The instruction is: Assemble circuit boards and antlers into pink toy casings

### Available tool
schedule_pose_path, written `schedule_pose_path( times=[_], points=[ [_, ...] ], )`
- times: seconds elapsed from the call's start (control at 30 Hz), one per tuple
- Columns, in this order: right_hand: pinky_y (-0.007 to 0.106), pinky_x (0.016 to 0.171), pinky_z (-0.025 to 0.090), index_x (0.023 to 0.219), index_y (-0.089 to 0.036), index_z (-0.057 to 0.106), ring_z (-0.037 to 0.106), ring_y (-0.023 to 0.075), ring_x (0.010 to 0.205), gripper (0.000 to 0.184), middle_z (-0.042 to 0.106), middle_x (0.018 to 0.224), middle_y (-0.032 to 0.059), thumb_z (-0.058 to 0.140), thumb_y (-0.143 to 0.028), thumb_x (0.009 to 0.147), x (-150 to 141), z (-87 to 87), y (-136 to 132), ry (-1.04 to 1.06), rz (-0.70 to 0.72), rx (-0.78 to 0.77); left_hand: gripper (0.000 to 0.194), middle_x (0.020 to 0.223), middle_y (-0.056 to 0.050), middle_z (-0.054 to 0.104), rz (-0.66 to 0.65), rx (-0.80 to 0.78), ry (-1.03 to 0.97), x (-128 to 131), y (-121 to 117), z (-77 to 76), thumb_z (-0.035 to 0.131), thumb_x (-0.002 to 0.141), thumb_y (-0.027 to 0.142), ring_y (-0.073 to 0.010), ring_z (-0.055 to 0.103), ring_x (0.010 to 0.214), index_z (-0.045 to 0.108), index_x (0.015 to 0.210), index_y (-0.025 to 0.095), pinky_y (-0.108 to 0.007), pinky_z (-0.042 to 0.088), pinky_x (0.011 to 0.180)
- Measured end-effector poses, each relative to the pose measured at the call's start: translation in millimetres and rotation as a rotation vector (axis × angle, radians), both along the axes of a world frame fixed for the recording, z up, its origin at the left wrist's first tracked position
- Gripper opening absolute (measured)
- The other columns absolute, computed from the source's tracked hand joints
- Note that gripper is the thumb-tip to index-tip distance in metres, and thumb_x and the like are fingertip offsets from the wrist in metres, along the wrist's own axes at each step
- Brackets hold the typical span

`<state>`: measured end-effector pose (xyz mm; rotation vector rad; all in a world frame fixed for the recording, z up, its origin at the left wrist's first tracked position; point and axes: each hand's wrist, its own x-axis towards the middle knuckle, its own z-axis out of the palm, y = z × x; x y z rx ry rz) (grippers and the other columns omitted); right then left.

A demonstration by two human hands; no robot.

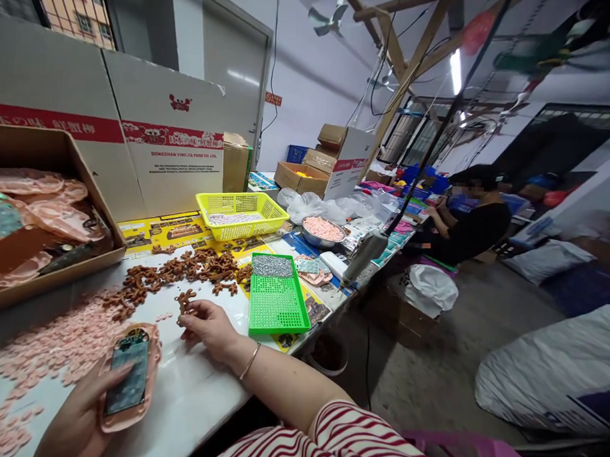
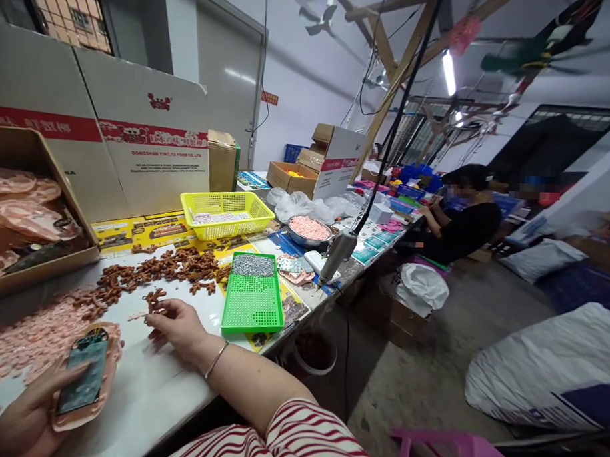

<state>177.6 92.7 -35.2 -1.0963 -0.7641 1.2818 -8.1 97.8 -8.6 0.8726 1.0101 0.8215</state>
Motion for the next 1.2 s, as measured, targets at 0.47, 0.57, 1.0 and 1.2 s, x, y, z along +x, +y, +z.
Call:
schedule_pose_path(
  times=[0.47,0.57,1.0,1.2],
  points=[
    [0.022,0.057,0.039,0.083,-0.018,0.067,0.049,0.0063,0.06,0.057,0.058,0.067,-0.0058,0.084,-0.065,0.057,4,18.9,-15,0.024,0.001,0.075,0.052,0.09,-0.008,0.077,-0.302,-0.009,-0.046,13,-12,8.1,0.092,0.052,0.023,-0.0181,0.071,0.074,0.073,0.1,0.013,-0.026,0.056,0.071],
    [0.022,0.057,0.04,0.092,-0.019,0.07,0.051,0.0068,0.061,0.055,0.061,0.07,-0.006,0.087,-0.059,0.058,8,7.1,-10,0.072,0.048,0.12,0.055,0.089,-0.01,0.075,-0.354,0.015,-0.068,17,-9,2.0,0.088,0.058,0.026,-0.0192,0.069,0.074,0.07,0.108,0.01,-0.029,0.054,0.071],
    [0.025,0.063,0.046,0.09,-0.017,0.075,0.055,0.0106,0.067,0.034,0.067,0.073,-0.0004,0.074,-0.049,0.077,21,-6.1,-5,-0.284,0.085,0.327,0.045,0.084,-0.009,0.073,-0.275,0.099,-0.058,15,-7,-2.6,0.085,0.062,0.03,-0.0177,0.067,0.072,0.068,0.099,0.011,-0.028,0.051,0.07],
    [0.03,0.076,0.052,0.089,-0.018,0.077,0.064,0.0144,0.076,0.033,0.073,0.078,0.002,0.071,-0.049,0.079,21,-9.2,-3,-0.367,0.111,0.386,0.044,0.084,-0.009,0.072,-0.294,0.129,-0.04,15,-8,-2.2,0.084,0.063,0.03,-0.0176,0.066,0.073,0.067,0.098,0.011,-0.029,0.051,0.07]
  ],
)
